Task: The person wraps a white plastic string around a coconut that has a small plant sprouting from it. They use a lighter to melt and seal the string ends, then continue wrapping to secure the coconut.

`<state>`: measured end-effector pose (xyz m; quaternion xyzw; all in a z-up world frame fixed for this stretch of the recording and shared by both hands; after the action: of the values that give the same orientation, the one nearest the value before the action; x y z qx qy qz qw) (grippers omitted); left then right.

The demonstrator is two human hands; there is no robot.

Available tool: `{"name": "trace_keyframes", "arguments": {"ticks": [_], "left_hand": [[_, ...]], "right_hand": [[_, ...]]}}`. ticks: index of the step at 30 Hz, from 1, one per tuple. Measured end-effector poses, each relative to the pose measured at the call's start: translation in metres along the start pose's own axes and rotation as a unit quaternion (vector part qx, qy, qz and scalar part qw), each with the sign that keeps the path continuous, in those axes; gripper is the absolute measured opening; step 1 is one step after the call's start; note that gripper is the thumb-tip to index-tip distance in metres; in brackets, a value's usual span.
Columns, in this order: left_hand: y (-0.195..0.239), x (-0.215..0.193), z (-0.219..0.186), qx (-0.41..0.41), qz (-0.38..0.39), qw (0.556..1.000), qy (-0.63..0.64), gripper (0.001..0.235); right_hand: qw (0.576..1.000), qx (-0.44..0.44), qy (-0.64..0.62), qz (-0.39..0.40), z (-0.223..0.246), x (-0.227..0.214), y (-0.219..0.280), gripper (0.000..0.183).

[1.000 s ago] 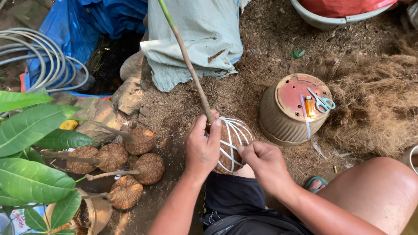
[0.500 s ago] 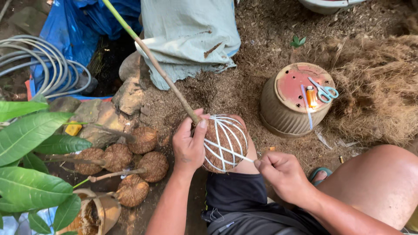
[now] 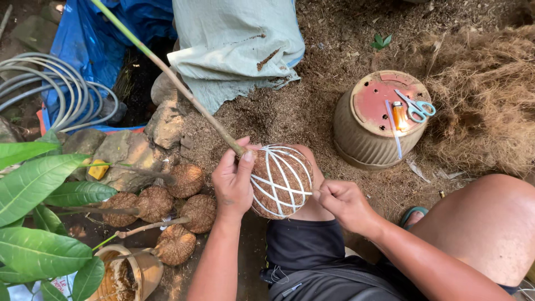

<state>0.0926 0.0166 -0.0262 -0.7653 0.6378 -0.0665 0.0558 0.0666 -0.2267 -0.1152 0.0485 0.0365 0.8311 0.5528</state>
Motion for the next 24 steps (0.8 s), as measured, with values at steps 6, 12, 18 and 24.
{"name": "trace_keyframes", "arguments": {"ticks": [6,12,18,24], "left_hand": [[-0.02,-0.015,0.015,-0.007,0.018,0.997,0.073,0.038],[-0.023,-0.008,0.017,-0.04,0.054,0.982,0.174,0.033],[-0.036,0.015,0.025,-0.069,0.072,0.961,0.258,0.03],[-0.041,0.022,0.03,-0.16,0.065,0.951,0.258,0.033]], "right_hand": [[0.992,-0.027,-0.113,0.04,-0.02,0.019,-0.016,0.034],[0.997,-0.036,-0.072,0.023,-0.008,0.013,-0.007,0.034],[0.998,0.0,-0.063,-0.024,0.029,-0.004,0.011,0.034],[0.997,0.015,0.064,-0.046,0.056,0.01,0.007,0.042]]}}
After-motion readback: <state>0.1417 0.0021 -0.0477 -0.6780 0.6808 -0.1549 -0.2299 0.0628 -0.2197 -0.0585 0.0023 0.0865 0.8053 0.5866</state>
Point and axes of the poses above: each hand's wrist, its own y-axis away from the middle knuckle, its own x-axis out of the palm, z = x × y, the point moved 4 cm from there along -y, towards the middle knuckle, and after that the axes turned 5 degrees about y, right-handed, at the moved point
